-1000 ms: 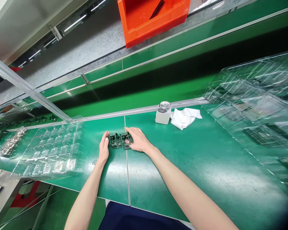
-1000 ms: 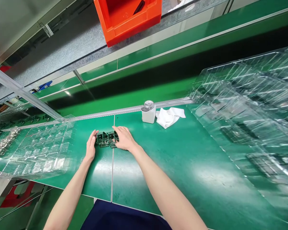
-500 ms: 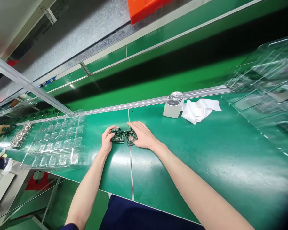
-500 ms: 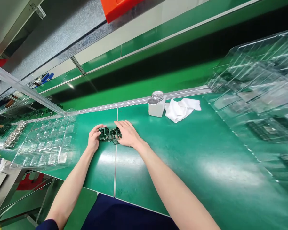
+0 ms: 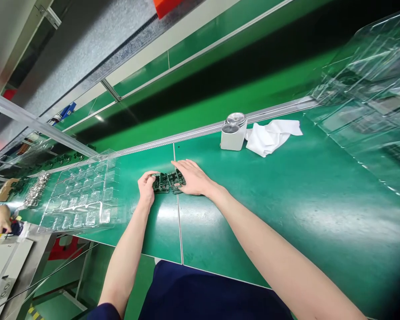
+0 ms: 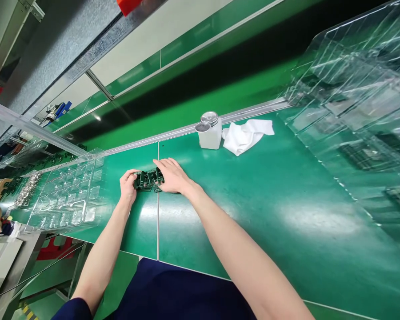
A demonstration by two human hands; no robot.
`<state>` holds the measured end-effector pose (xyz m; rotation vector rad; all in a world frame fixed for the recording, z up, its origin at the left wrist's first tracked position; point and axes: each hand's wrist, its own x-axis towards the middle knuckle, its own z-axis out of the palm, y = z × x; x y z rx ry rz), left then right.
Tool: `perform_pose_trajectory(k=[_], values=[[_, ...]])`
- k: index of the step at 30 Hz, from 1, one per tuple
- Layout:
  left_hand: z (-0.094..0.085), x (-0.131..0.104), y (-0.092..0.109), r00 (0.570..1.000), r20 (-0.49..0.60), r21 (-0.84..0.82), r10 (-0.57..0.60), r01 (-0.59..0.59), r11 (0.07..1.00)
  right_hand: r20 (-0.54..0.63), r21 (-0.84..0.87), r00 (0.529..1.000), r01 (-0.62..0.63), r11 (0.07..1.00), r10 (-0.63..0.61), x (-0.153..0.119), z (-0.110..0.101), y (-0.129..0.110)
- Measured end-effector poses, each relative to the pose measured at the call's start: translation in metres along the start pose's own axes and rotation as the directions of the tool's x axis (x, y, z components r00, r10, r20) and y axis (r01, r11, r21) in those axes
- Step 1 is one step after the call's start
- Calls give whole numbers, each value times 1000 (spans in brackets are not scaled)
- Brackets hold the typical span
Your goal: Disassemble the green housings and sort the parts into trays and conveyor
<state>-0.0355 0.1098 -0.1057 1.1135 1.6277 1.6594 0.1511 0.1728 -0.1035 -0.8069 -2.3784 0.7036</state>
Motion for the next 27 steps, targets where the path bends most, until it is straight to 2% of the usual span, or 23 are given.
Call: perform_pose_trajectory(k=[9, 13, 19, 23, 27], values=[[-1, 5, 1, 999, 35, 68, 7, -10, 998, 134, 59, 991, -4, 998, -4, -5, -15, 10], [-3, 3, 11, 996, 89, 105, 25, -35, 994, 87, 65, 996, -35, 997, 30, -3, -18, 10], [1, -4, 37, 979, 90, 201, 184, -199, 959, -4, 64, 999, -45, 997, 45, -4, -26, 6], [13, -3, 51, 950, 210, 286, 231, -286, 915, -22, 74, 1000, -9, 997, 11, -9, -28, 6], [24, 4, 61, 900, 392, 368, 188, -341, 865, -5, 95, 1000, 15, 995, -15, -12, -26, 11]])
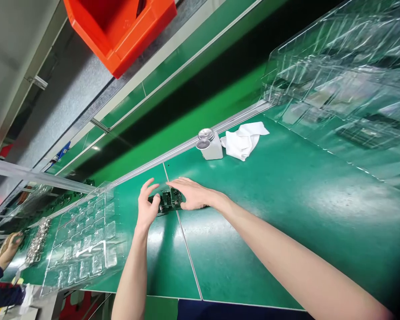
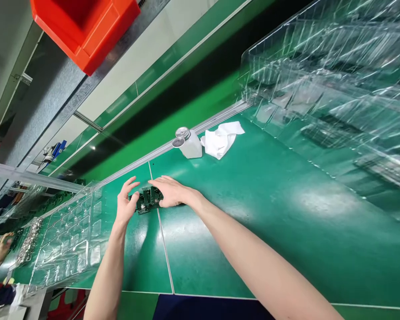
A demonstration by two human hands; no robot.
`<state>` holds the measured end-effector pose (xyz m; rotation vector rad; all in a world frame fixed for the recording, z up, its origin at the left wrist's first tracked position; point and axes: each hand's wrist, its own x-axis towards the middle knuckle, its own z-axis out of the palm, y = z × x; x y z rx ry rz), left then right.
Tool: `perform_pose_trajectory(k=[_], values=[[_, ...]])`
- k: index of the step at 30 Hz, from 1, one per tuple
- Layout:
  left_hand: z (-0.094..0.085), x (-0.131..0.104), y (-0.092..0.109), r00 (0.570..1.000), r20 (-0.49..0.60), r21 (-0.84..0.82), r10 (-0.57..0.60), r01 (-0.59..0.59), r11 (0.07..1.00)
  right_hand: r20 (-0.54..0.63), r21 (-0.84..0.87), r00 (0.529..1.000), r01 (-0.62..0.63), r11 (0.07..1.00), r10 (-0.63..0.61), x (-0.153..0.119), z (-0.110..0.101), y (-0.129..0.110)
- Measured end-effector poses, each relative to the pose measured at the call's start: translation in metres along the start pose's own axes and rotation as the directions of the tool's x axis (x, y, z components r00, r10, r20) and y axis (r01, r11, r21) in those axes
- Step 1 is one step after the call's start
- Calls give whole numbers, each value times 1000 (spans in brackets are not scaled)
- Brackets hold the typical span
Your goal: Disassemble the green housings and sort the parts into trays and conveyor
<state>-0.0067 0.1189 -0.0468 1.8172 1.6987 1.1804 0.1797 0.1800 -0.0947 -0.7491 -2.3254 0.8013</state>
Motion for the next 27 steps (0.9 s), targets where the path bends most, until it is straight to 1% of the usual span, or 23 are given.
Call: perform_pose_trajectory(k=[3, 4, 6, 11, 17, 19, 23, 27], values=[[2, 6, 3, 991, 137, 65, -4, -5, 998, -15, 12, 1000, -8, 1000, 8, 0, 6, 1], [2, 7, 2, 986, 166, 82, -11, -3, 997, -31, 15, 999, -15, 1000, 15, 0, 8, 0], [4, 7, 1, 982, 184, 111, -28, 7, 994, -79, 20, 996, -30, 999, 31, 1, 15, -4], [7, 7, 1, 988, 148, 114, -39, 22, 993, -196, 77, 978, -55, 996, 69, 2, 25, -10], [9, 11, 14, 992, 127, 14, -15, 13, 1000, -292, 159, 956, 31, 987, 17, -4, 21, -15], [10, 10, 20, 993, 114, -51, -15, 21, 998, -342, 182, 939, 53, 982, 13, -5, 21, -19], [12, 4, 28, 998, 59, -233, -35, 48, 971, -447, 239, 894, 104, 965, 14, -3, 26, -26], [13, -3, 33, 997, -4, -377, -74, 67, 924, -502, 285, 865, 173, 943, -7, -2, 32, -31]])
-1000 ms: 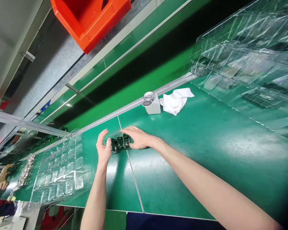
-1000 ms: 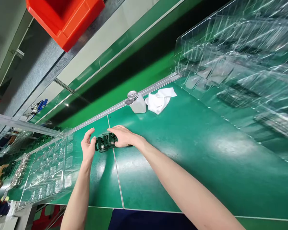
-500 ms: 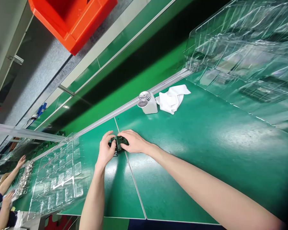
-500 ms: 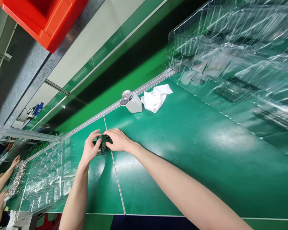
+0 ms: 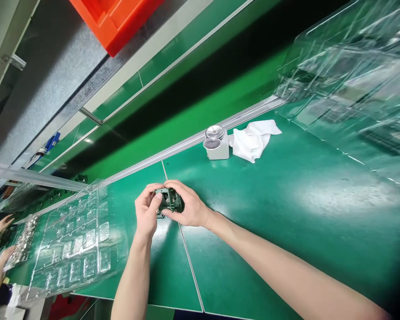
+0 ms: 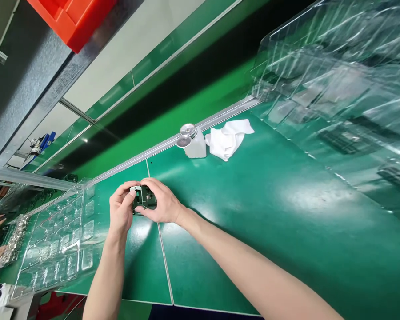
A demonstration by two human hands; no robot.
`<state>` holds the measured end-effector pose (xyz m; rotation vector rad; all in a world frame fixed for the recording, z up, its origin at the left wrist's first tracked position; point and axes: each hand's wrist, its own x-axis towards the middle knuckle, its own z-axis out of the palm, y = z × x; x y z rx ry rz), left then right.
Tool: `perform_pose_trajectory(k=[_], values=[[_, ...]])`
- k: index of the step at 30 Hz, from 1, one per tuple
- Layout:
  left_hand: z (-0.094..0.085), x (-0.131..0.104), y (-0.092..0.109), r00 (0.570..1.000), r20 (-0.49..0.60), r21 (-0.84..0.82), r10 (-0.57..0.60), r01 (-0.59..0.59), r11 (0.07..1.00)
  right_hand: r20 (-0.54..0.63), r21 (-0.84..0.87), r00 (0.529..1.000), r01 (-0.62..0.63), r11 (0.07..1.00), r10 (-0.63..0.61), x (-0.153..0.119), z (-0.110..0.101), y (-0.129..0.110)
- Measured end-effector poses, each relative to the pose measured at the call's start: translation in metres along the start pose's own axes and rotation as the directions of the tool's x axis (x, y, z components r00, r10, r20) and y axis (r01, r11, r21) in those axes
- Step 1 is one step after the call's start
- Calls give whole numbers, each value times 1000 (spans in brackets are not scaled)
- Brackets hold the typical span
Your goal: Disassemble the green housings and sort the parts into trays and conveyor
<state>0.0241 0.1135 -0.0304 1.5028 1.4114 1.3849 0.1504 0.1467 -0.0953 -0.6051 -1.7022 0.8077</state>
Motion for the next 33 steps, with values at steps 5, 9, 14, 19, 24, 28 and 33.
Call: perform_pose_trajectory(k=[5, 9, 14, 19, 24, 28, 33], values=[[0, -5, 6, 999, -12, -152, -40, 37, 988, -44, 74, 998, 55, 996, -52, -2, 4, -8], [-2, -7, 10, 999, 25, -219, -37, 42, 975, -76, 90, 993, 96, 991, -89, -1, 4, -15], [-2, -9, 9, 999, -6, -210, -51, 49, 977, -58, 98, 995, 86, 991, -80, -2, 7, -13], [4, -14, 7, 996, -86, -196, -38, 20, 980, -55, 28, 988, 143, 989, -142, -2, 6, -11], [5, -16, 4, 994, -103, -147, 40, -55, 988, -18, -57, 974, 225, 973, -227, 2, -2, -10], [-25, -18, -7, 979, -162, 71, 126, -115, 991, 89, -243, 994, 77, 967, -57, 6, -9, 0], [-84, -29, -39, 997, -81, 110, -16, 25, 994, 127, -456, 950, -199, 867, 285, 10, -17, 12]])
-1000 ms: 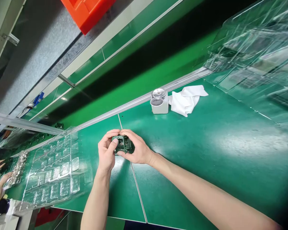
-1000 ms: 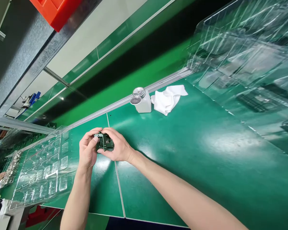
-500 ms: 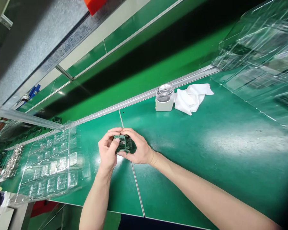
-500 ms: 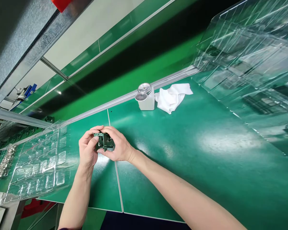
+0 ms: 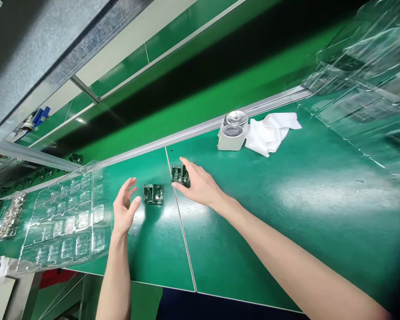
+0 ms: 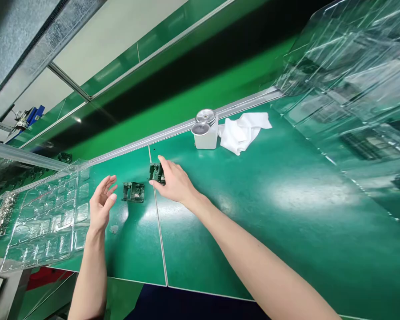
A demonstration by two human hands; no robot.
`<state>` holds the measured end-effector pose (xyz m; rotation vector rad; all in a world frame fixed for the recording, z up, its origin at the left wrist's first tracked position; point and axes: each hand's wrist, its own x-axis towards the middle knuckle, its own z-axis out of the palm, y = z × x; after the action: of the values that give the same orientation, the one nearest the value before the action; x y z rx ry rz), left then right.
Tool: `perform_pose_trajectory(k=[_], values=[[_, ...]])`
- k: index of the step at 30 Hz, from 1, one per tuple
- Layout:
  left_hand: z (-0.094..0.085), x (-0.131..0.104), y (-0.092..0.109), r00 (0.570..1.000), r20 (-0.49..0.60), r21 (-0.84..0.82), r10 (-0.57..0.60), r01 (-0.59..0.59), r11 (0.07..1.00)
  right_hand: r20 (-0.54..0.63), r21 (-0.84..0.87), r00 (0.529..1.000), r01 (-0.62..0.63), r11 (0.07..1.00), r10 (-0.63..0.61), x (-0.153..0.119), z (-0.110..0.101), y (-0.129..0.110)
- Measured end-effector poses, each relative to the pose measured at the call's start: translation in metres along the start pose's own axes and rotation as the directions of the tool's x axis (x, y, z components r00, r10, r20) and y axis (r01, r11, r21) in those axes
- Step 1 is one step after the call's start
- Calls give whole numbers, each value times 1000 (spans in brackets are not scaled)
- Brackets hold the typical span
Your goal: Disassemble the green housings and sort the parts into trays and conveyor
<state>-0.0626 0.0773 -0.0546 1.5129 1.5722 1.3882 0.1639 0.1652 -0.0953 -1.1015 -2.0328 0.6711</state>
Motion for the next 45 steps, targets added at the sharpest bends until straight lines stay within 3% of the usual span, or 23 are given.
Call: perform_pose_trajectory(k=[4, 8, 12, 16, 21, 27, 33, 40, 45], values=[[-12, -6, -29, 968, 200, 70, -152, 141, 988, 77, -63, 991, -107, 992, 111, 1, -5, -2], [-4, -6, -40, 953, 231, 86, -196, 180, 980, 143, -91, 973, -170, 981, 182, -8, -9, -14], [4, -10, -37, 948, 266, 69, -176, 163, 984, 208, -64, 958, -188, 980, 197, -26, -11, -31], [13, -24, -28, 949, 302, 0, -88, 93, 996, 261, -64, 959, -95, 993, 108, -46, -9, -48], [19, -46, -14, 977, 210, -253, -40, 94, 963, 150, -139, 985, 106, 985, -84, -62, -22, -72], [18, -59, -1, 985, 170, -398, -33, 99, 912, 86, -295, 946, 324, 899, -313, -64, -48, -108], [14, -58, 0, 987, 159, -378, 1, 59, 924, 101, -355, 929, 369, 859, -357, -63, -58, -119], [19, -60, 8, 981, 189, -372, 37, 37, 928, 133, -306, 932, 362, 880, -337, -64, -60, -121], [20, -64, 7, 981, 187, -281, 48, 6, 960, 149, -246, 941, 332, 911, -303, -66, -60, -121]])
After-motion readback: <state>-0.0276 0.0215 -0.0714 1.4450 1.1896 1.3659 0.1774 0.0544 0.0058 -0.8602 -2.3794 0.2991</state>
